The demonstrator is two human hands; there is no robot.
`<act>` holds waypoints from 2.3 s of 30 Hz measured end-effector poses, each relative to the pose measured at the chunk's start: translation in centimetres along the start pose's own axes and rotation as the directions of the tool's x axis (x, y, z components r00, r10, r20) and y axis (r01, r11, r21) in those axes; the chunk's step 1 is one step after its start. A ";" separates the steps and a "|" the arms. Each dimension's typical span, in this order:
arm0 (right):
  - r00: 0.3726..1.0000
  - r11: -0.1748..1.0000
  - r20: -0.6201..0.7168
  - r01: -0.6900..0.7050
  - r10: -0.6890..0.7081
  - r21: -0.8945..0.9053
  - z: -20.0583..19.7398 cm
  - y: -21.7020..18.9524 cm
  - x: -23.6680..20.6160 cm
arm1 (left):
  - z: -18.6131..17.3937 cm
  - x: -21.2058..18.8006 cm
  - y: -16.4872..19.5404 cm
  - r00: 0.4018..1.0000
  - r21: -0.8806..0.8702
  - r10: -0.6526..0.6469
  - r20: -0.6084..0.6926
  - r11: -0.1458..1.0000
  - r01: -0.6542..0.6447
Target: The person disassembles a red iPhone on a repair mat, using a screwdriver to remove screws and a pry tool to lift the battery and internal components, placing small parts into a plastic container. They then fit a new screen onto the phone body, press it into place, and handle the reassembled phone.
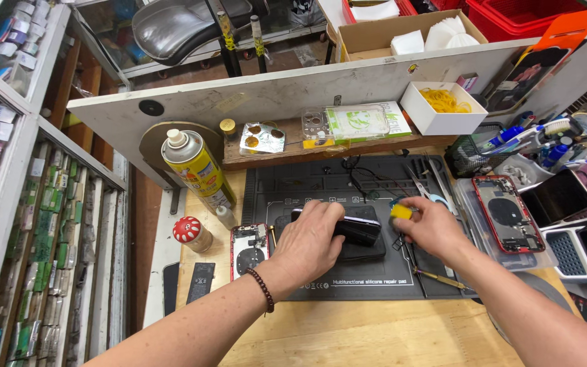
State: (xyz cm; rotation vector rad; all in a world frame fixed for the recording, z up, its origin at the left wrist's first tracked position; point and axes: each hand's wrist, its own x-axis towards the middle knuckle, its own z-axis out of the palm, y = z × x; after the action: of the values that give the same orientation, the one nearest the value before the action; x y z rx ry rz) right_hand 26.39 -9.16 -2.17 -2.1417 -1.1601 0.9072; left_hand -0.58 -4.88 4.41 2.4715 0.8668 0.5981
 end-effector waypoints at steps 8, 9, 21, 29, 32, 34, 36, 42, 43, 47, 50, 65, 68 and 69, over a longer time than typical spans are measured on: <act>0.898 0.799 0.331 -0.416 0.288 0.434 0.2 -1.6 -3.3 | 0.7 0.5 -0.8 1.000 0.060 0.019 -0.007 0.998 -0.019; 0.827 0.657 0.476 -0.540 0.300 0.526 0.7 -2.0 -4.0 | 0.8 0.5 -0.8 1.000 0.049 0.015 -0.007 0.999 -0.014; 0.923 0.918 -0.129 0.377 -0.362 0.125 -0.4 -9.4 -5.7 | 0.3 1.3 0.2 0.975 -0.279 -0.213 -0.069 0.942 0.186; 0.814 0.800 0.032 0.561 -0.579 0.211 -0.5 -11.7 -7.5 | -1.5 4.3 -2.0 0.992 -0.456 0.027 0.124 0.889 0.032; 0.899 0.805 0.085 0.338 -0.429 0.488 -0.3 -11.6 -7.3 | -2.0 4.5 -2.5 0.970 -0.430 -0.100 0.221 0.883 0.190; 0.919 0.774 0.125 0.235 -0.374 0.588 -0.2 -11.6 -6.8 | -2.1 4.5 -2.4 0.978 -0.415 -0.079 0.192 0.897 0.154; 0.919 0.759 0.154 0.196 -0.363 0.621 -0.4 -11.2 -6.6 | -1.9 4.5 -2.2 0.982 -0.422 -0.058 0.182 0.897 0.132; 0.928 0.764 0.247 0.058 -0.278 0.643 -1.0 -11.5 -6.2 | -2.1 4.4 -1.7 0.969 -0.361 -0.080 0.233 0.918 0.163; 0.927 0.782 0.256 0.061 -0.276 0.621 -1.2 -11.8 -6.2 | -2.2 4.4 -1.5 0.968 -0.354 -0.077 0.239 0.921 0.160; 0.934 0.872 0.272 0.074 -0.231 0.485 -1.9 -13.0 -6.2 | -2.5 4.3 -0.9 0.948 -0.297 -0.127 0.291 0.930 0.216; 0.954 0.923 0.245 0.070 -0.172 0.378 -2.1 -13.8 -6.4 | -2.8 4.3 -0.5 0.952 -0.285 -0.115 0.284 0.938 0.199; 0.979 0.925 0.151 0.070 -0.136 0.373 -1.8 -13.8 -3.6 | -3.4 3.5 0.9 0.956 -0.293 -0.119 0.270 0.935 0.199; 0.983 0.925 0.130 0.071 -0.128 0.373 -1.6 -13.7 -3.0 | -3.3 3.8 0.8 0.984 -0.256 -0.032 0.173 0.964 0.076; 0.985 0.926 0.118 0.076 -0.128 0.371 -1.5 -13.8 -2.9 | -3.3 3.8 0.8 0.982 -0.257 -0.048 0.183 0.962 0.095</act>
State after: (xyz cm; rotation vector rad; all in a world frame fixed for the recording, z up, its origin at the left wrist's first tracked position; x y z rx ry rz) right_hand 19.48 -5.15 9.52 -1.7257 -1.0606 1.1422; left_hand 0.77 -2.03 8.49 2.2032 0.7509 0.4318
